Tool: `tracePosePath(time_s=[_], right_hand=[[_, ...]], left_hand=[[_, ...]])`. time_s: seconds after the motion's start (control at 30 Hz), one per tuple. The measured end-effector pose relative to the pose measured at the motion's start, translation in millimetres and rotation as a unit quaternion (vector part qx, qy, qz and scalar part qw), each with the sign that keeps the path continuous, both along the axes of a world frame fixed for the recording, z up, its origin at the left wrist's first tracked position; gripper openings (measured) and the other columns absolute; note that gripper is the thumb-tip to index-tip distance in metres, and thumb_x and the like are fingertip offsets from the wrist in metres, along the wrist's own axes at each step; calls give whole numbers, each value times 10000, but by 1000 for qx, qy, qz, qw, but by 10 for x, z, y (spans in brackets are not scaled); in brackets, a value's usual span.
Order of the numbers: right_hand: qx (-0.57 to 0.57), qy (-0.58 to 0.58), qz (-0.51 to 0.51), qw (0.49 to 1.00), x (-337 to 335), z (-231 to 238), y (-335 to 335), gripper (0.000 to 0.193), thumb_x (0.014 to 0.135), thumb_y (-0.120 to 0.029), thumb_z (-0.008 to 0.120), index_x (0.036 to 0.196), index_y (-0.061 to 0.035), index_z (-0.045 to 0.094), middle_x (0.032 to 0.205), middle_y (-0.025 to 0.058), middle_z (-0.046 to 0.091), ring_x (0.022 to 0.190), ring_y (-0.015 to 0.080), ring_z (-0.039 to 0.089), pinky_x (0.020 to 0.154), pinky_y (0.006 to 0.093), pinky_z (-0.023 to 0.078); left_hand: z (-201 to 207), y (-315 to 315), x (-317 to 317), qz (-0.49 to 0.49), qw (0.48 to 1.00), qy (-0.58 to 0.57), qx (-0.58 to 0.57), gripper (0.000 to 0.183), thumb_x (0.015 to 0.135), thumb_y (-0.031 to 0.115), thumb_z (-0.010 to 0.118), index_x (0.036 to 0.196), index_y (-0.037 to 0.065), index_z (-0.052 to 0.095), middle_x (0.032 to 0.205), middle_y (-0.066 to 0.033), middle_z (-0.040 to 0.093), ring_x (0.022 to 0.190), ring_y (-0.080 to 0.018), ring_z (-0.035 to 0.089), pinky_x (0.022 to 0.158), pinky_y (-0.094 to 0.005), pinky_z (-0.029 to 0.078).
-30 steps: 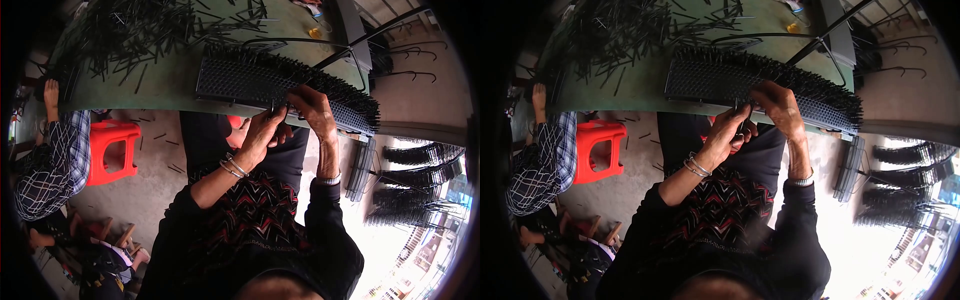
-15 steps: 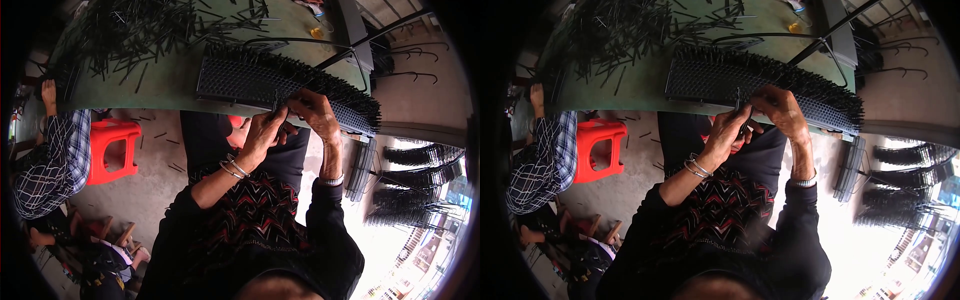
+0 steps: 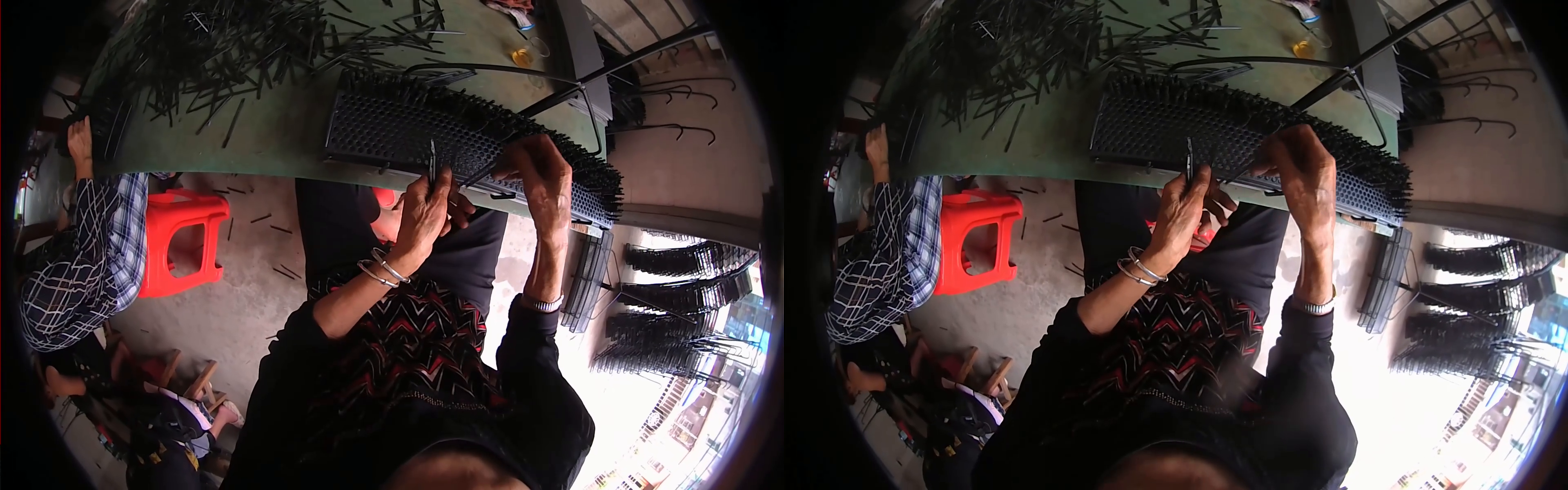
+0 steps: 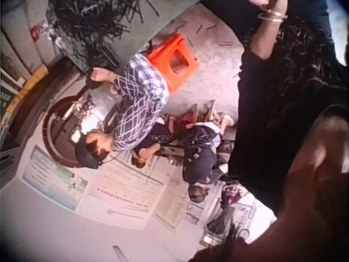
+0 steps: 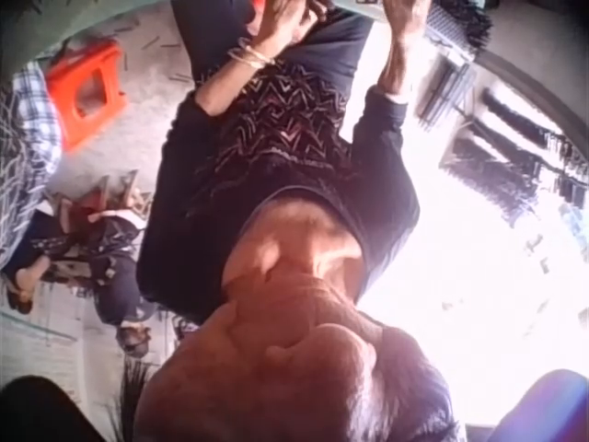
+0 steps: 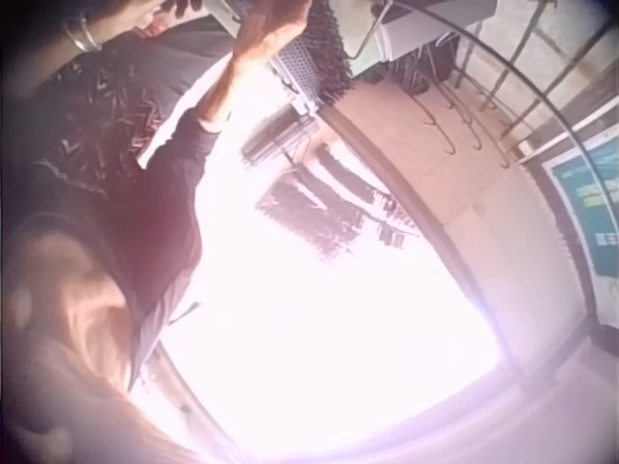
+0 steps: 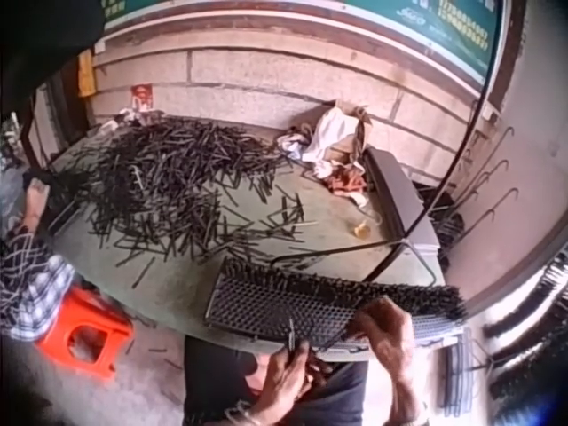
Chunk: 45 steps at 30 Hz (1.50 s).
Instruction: Manually inserting metal rods into a base to assemble industrial-style brushes.
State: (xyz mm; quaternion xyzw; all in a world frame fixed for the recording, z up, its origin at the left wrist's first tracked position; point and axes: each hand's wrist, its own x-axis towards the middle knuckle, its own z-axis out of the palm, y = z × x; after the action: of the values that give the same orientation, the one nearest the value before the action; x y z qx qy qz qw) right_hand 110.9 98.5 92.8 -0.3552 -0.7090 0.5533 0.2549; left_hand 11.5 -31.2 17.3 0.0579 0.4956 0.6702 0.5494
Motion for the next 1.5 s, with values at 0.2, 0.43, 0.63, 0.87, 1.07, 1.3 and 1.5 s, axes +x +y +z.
tracePosePath(time_s=[0.2, 0.43, 0.63, 0.87, 1.07, 1.3, 1.5], right_hand=[[205, 28, -143, 968, -215, -147, 31, 75, 922, -33, 573, 977, 18, 578, 789, 95, 680, 740, 157, 684, 703, 267, 534], [320, -69, -138, 935, -358, -225, 32, 61, 921, -64, 578, 973, -31, 581, 779, 99, 703, 724, 126, 680, 674, 256, 502], [364, -98, -88, 922, -357, -312, 139, 55, 907, -70, 599, 957, -51, 605, 807, 101, 690, 731, 172, 689, 666, 278, 507], [472, -197, -84, 855, -502, -346, 201, 105, 864, -179, 673, 934, -101, 663, 879, 68, 612, 727, 246, 639, 628, 344, 495], [533, -190, -80, 820, -510, -329, 174, 158, 850, -220, 686, 984, -143, 718, 902, 54, 608, 802, 253, 627, 685, 356, 492], [539, -204, -59, 815, -413, -366, 129, 224, 871, -221, 669, 1057, -102, 705, 935, 99, 623, 834, 287, 631, 726, 362, 497], [241, -191, 28, 951, -164, -239, -17, 238, 894, -153, 624, 1081, -13, 667, 940, 144, 674, 839, 232, 676, 731, 303, 509]], left_hand=[[-18, -5, 34, -53, 999, -11, 1, 377, 1009, 389, 462, 1034, 29, 570, 718, -73, 646, 554, -82, 542, 477, -205, 408], [-9, -24, 47, -30, 987, -157, 21, 374, 1014, 363, 458, 1112, 17, 560, 799, -44, 618, 584, -73, 480, 530, -212, 412], [58, -52, 29, -43, 988, -148, 7, 294, 1008, 331, 458, 1048, 60, 564, 620, 62, 362, 477, -37, 240, 428, -206, 191], [50, -64, 25, -40, 985, -161, 39, 320, 1002, 374, 483, 992, 69, 579, 624, 68, 375, 476, -23, 245, 425, -196, 188], [90, -70, 2, -18, 988, -152, 32, 357, 991, 377, 517, 1018, 31, 601, 629, 46, 428, 484, -32, 307, 428, -192, 242], [79, -36, 8, -18, 988, -145, 48, 382, 975, 370, 552, 1063, 5, 615, 632, 8, 508, 464, -35, 338, 413, -195, 234], [0, -61, -8, -28, 992, -101, 76, 386, 959, 382, 578, 1039, 9, 641, 631, 0, 538, 446, -24, 321, 412, -187, 208]])
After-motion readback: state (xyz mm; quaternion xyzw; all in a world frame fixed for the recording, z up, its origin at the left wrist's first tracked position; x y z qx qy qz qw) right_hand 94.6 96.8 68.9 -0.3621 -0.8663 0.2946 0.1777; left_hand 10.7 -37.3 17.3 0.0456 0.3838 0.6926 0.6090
